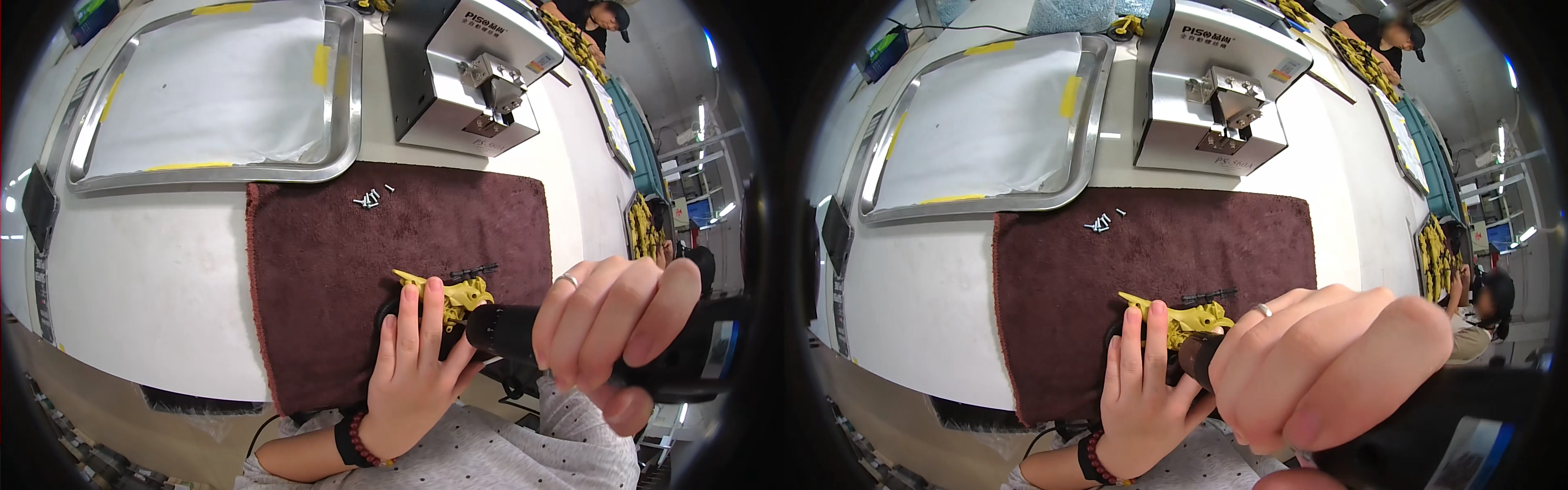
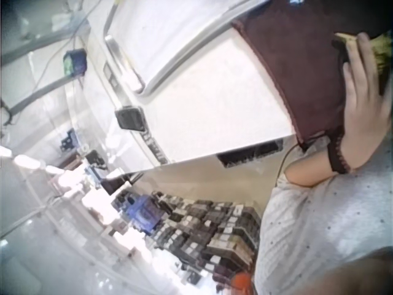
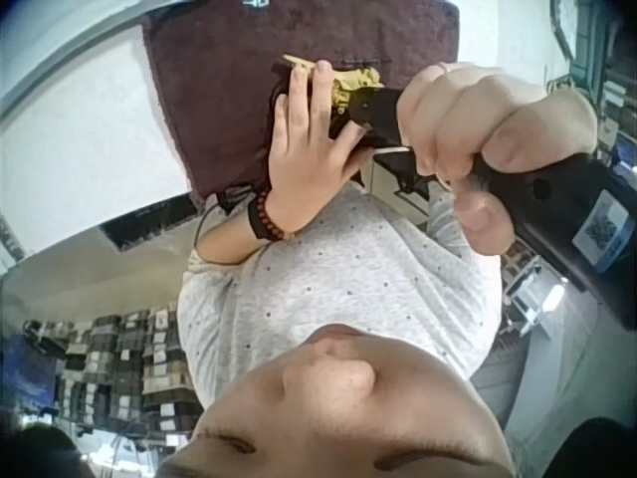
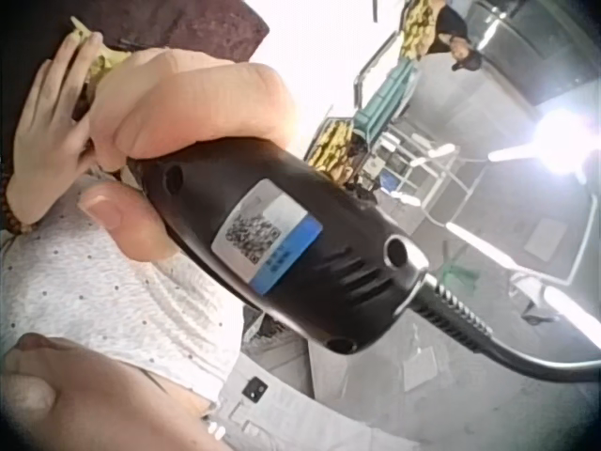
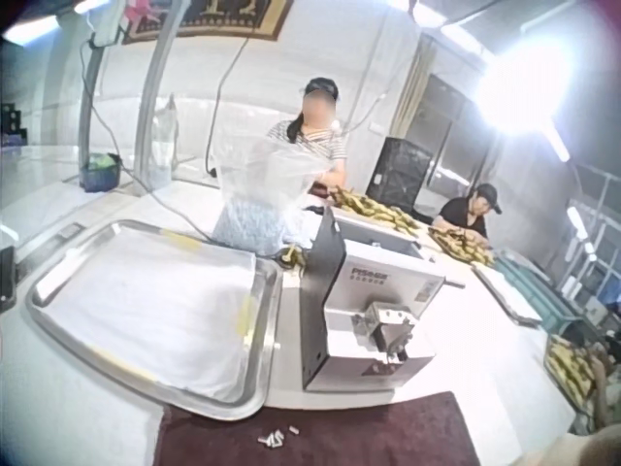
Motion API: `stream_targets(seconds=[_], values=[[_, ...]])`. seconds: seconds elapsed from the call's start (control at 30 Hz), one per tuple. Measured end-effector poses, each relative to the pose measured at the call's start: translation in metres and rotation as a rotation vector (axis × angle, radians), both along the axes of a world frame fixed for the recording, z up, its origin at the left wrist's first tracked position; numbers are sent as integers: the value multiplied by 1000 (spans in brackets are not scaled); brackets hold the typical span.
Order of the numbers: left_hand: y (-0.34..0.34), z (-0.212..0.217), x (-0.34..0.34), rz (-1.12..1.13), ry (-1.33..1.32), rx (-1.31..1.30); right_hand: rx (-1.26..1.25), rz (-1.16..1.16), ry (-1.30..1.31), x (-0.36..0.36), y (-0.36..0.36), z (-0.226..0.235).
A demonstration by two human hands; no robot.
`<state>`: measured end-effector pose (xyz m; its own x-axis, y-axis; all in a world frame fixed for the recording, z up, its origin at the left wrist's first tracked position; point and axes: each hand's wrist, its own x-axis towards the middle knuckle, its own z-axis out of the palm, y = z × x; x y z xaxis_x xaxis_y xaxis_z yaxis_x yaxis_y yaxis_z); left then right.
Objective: Using a power screwdriver to assemble small components of a yellow toy motorcycle on a workbench.
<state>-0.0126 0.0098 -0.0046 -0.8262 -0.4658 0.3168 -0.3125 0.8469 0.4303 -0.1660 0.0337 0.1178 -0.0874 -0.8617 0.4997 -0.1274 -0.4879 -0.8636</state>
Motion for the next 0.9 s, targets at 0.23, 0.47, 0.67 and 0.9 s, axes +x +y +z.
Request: stream_targets(seconds=[0.23, 0.47, 0.67, 0.9], values=[[-3, 6, -1, -35, -114, -86, -215, -85, -104, 0, 14, 13], [7, 6, -5, 42, -89, -118, -350, -268, -80, -52, 13, 54], [12, 14, -13, 112, -146, -175, -286, -267, -140, -83, -26, 56], [7, 9, -13, 61, -114, -139, -274, -455, -144, -93, -49, 38]])
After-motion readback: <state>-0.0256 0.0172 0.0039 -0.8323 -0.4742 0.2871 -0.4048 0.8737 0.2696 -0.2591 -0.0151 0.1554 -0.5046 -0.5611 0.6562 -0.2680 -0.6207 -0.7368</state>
